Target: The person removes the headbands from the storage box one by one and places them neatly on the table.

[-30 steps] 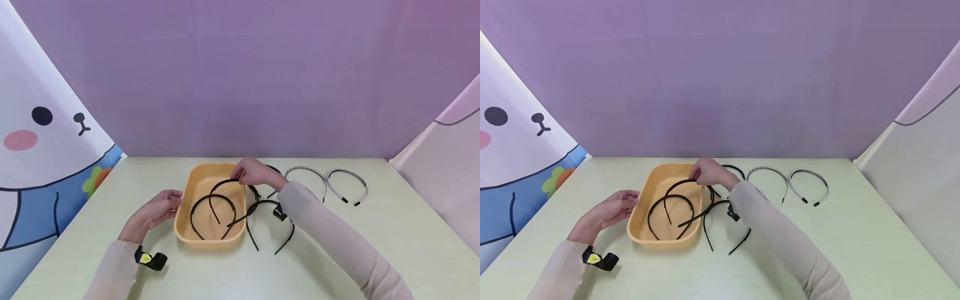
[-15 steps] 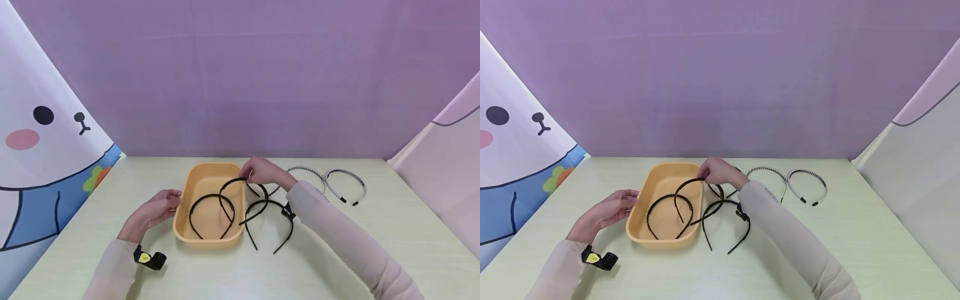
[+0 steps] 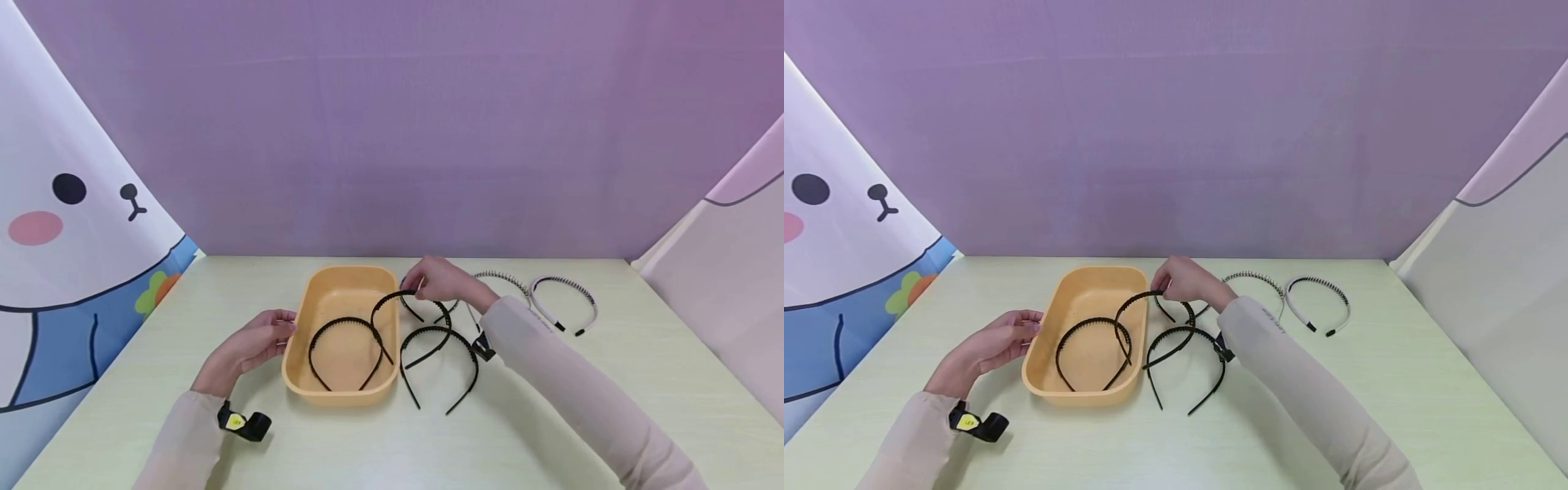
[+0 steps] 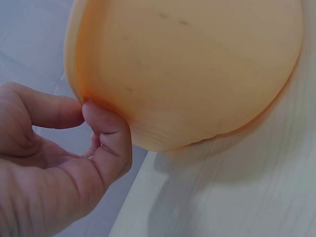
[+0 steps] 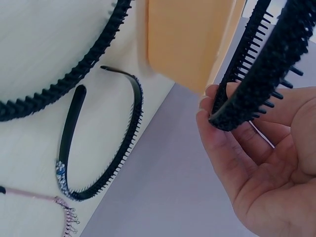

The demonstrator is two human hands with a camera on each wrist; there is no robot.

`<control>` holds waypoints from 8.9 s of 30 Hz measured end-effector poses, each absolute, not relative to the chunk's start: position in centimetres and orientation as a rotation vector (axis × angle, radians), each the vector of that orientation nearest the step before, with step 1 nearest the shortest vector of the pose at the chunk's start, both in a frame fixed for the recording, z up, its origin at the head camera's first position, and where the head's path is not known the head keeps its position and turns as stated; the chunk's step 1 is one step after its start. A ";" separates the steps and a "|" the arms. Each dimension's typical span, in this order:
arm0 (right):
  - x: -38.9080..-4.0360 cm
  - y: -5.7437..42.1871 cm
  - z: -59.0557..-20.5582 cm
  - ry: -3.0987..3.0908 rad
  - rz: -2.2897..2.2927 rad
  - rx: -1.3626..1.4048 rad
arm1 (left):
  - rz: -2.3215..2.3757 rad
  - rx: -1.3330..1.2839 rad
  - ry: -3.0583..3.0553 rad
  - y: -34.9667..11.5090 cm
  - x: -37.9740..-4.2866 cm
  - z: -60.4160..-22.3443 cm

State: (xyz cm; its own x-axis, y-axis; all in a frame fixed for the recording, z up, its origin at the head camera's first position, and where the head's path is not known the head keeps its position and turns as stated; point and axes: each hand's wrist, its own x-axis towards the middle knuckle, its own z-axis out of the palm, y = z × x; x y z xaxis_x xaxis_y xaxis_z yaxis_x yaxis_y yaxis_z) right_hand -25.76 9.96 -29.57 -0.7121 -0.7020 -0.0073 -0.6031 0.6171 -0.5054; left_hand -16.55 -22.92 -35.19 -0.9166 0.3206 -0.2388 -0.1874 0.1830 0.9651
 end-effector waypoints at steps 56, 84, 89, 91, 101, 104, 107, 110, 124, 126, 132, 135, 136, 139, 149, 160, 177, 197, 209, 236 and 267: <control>-26.1 18.1 -31.8 2.639 -0.704 -1.017 | 1.779 0.117 2.067 -23.3 -16.5 -35.1; -26.0 22.5 -33.5 2.572 -0.730 -0.996 | 1.770 0.129 2.077 -23.1 -16.8 -35.1; -25.7 23.0 -33.8 2.566 -0.750 -0.993 | 1.774 0.127 2.077 -23.1 -16.8 -35.1; -25.7 23.2 -33.9 2.571 -0.751 -0.982 | 1.777 0.126 2.074 -23.1 -16.8 -35.2; -25.3 24.2 -34.5 2.570 -0.751 -0.956 | 1.783 0.141 2.069 -23.3 -16.8 -35.3; -25.2 24.7 -34.8 2.559 -0.768 -0.977 | 1.783 0.149 2.067 -23.3 -16.8 -35.4; -25.2 25.1 -35.0 2.558 -0.780 -0.989 | 1.785 0.157 2.064 -23.3 -16.8 -35.5; -25.2 25.4 -35.2 2.557 -0.791 -0.989 | 1.785 0.162 2.067 -23.3 -16.8 -35.4; -25.0 25.5 -35.8 2.557 -0.831 -0.939 | 1.790 0.142 2.060 -23.1 -16.7 -35.2; -25.0 25.5 -35.8 2.562 -0.828 -0.933 | 1.792 0.143 2.058 -23.1 -16.8 -35.3; -25.0 25.4 -35.8 2.579 -0.805 -0.916 | 1.790 0.148 2.058 -23.2 -16.8 -35.3; -25.0 25.3 -35.8 2.589 -0.793 -0.900 | 1.790 0.157 2.060 -23.3 -16.8 -35.4; -25.0 25.3 -35.8 2.594 -0.789 -0.896 | 1.790 0.157 2.060 -23.3 -16.7 -35.4; -24.9 25.1 -35.8 2.605 -0.787 -0.884 | 1.790 0.160 2.060 -23.3 -16.7 -35.4; -25.2 25.0 -35.8 2.636 -0.775 -0.900 | 1.798 0.164 2.062 -23.3 -16.6 -35.4; -25.4 24.8 -35.6 2.653 -0.742 -0.888 | 1.796 0.162 2.070 -23.4 -16.6 -35.6; -26.0 22.8 -34.6 2.648 -0.731 -0.986 | 1.795 0.142 2.082 -23.3 -16.6 -35.4; -26.8 18.3 -33.1 2.500 -0.818 -0.832 | 1.792 0.121 2.073 -23.1 -16.7 -35.2; -26.9 15.2 -32.0 2.484 -0.880 -0.778 | 1.795 0.119 2.080 -23.3 -16.6 -35.3; -27.1 8.7 -30.7 2.456 -0.865 -0.966 | 1.815 0.129 2.067 -22.9 -16.6 -35.4; -27.4 2.4 -32.0 2.533 -0.844 -1.018 | 1.829 0.110 2.051 -23.3 -16.2 -35.4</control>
State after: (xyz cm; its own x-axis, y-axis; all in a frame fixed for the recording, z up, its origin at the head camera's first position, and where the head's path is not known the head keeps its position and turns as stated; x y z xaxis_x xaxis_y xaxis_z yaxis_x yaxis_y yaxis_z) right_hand -27.40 2.36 -31.97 -0.7110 -0.7019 -0.0425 -0.5360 0.5801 -0.6134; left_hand -16.16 -23.26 -35.38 -0.9213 0.3111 -0.2333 -0.1963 0.1460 0.9696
